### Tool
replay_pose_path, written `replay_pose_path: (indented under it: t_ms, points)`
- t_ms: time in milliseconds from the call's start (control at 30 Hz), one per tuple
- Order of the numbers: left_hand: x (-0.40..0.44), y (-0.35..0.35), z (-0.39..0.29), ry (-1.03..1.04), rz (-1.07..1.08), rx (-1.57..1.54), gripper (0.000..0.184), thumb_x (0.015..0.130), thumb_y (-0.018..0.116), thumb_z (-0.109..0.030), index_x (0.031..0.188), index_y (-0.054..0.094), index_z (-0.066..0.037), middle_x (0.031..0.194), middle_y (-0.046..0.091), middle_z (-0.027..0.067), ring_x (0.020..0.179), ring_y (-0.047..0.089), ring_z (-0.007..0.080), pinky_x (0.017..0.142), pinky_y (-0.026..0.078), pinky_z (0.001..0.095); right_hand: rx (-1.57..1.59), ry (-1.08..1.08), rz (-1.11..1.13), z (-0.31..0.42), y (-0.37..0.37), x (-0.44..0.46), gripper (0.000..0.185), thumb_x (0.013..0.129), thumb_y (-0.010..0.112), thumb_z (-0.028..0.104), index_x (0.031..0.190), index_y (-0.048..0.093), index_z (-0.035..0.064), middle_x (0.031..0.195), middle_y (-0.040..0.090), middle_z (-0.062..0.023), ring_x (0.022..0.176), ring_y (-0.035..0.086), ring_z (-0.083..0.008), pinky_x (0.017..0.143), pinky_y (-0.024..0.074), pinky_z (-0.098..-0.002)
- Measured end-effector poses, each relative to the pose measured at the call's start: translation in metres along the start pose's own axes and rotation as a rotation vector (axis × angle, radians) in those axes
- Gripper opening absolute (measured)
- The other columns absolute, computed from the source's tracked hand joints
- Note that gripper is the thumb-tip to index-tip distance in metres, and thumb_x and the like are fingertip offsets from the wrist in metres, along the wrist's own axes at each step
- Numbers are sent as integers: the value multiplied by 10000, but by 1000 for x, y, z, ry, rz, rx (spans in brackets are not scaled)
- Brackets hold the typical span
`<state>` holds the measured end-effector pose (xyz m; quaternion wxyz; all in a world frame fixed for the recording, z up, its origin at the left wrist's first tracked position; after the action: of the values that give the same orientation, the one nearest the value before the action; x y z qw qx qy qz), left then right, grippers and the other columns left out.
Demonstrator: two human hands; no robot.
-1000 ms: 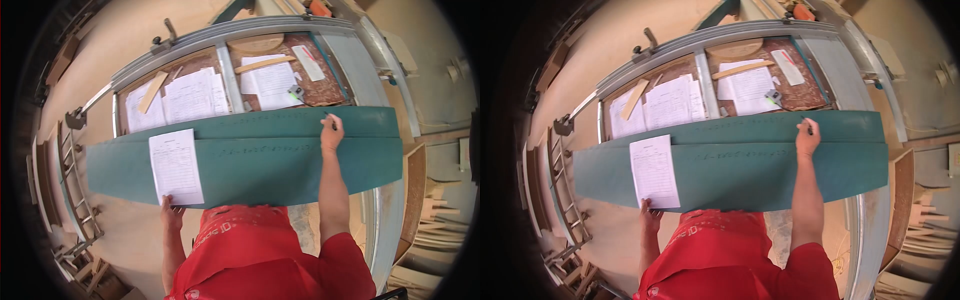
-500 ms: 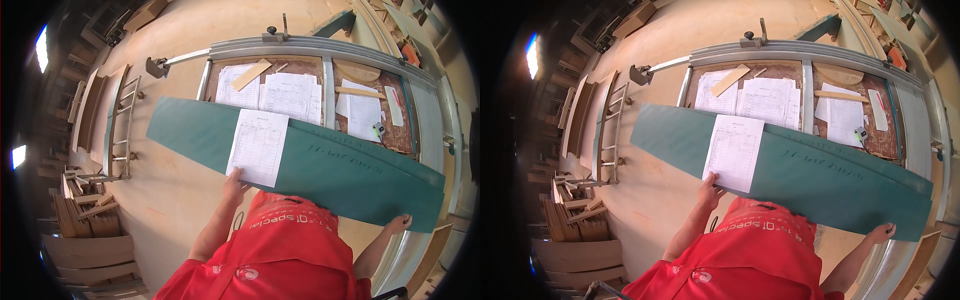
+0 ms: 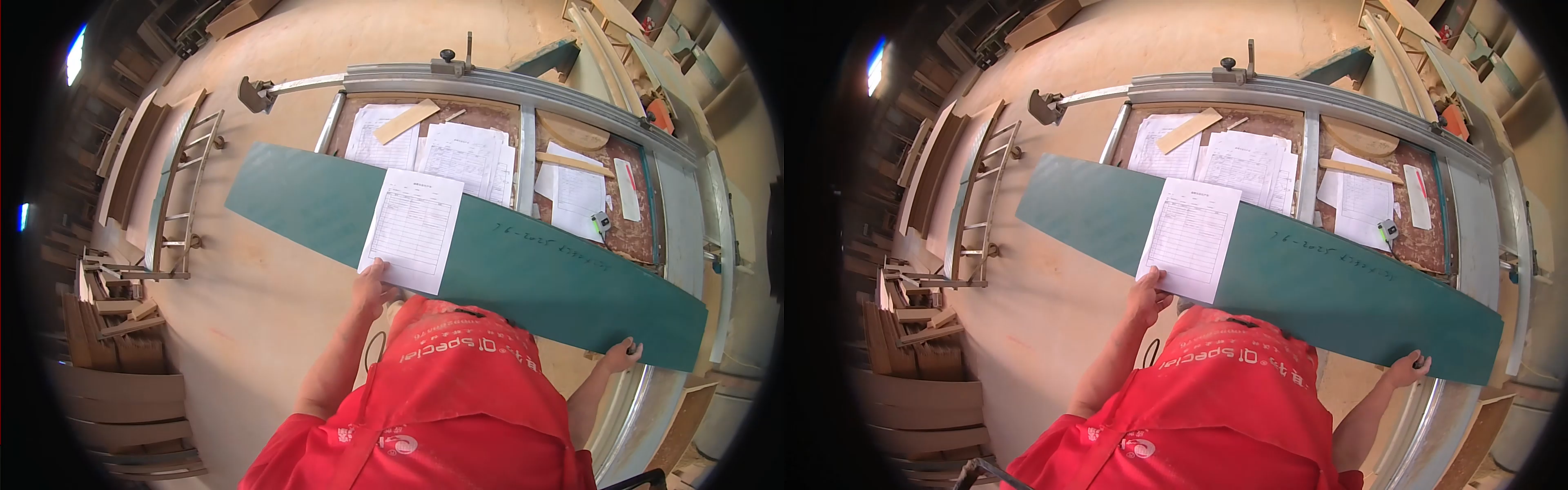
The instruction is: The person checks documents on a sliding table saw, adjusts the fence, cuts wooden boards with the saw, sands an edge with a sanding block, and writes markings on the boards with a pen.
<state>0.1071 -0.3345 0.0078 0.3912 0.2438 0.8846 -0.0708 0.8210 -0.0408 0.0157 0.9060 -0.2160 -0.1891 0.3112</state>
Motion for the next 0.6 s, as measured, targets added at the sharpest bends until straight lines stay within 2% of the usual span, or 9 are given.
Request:
replay_pose_path:
  t_ms: [100,167,267,300,333,400,467,567,600]
  points:
    - [-1,-1,5,-46,34,-64,468,1138,525,-487,1354,632,-86,1230,643,120,1109,639,273,940,538,439,10,-47,-24,18,-1,-8,644,1033,697,353,1549,514,13,1370,666,-199,1211,685,-314,1014,553,-415]
    - [-7,-9,12,-79,42,-31,481,1139,525,-479,1378,635,-76,1234,637,114,1093,641,257,928,542,429,83,-57,-24,87,-4,-48,606,1050,687,352,1520,542,-2,1341,691,-193,1221,691,-307,1023,555,-411]
    - [-30,-16,5,-70,149,177,483,1138,543,-456,1381,655,-54,1214,638,102,1019,654,227,892,550,395,504,-1,207,137,26,-97,548,1108,604,389,1426,611,-57,1132,747,-178,1000,726,-237,881,576,-369]
    - [-43,-17,-1,-63,198,273,481,1138,552,-447,1377,665,-45,1203,640,97,986,660,215,878,553,380,552,91,389,153,40,-120,585,1124,559,447,1396,625,-68,998,725,-141,877,685,-197,793,542,-326]
    - [-53,-12,-8,1,246,308,433,1133,591,-393,1302,714,-13,1068,663,51,871,645,154,827,547,325,595,183,572,172,52,-149,637,1140,515,504,1366,639,-78,864,703,-103,754,644,-156,705,508,-283]
    - [-66,0,-23,157,357,436,458,1127,588,-386,1306,724,14,999,683,37,893,635,135,853,538,317,679,197,808,221,65,-220,710,1123,490,609,1235,680,-66,679,571,-37,610,503,-126,581,393,-262]
    - [-93,21,-43,268,474,460,417,1125,599,-323,1293,723,39,953,672,14,886,604,105,840,526,304,729,344,1017,261,66,-292,679,1129,478,605,1063,693,-35,636,514,-19,578,474,-127,543,370,-281]
    - [-126,45,-71,476,626,532,311,1131,606,-236,1252,732,22,958,676,-8,889,615,100,830,531,293,677,197,1330,321,54,-380,699,1151,459,558,869,726,-23,595,519,-15,536,439,-98,522,330,-277]
    - [-138,49,-78,390,680,487,287,1119,625,-210,1266,726,15,967,673,0,902,611,105,843,526,296,586,141,1380,336,47,-400,697,1147,477,555,864,739,-25,604,534,-11,542,453,-85,532,347,-268]
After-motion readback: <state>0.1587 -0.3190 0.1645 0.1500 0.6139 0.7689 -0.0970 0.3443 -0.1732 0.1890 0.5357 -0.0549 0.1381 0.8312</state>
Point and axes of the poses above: each hand's wrist, its own x-axis towards the middle knuckle, its own y-axis out of the palm, z = x × y, the point moved 8 cm from there along x, towards the middle knuckle
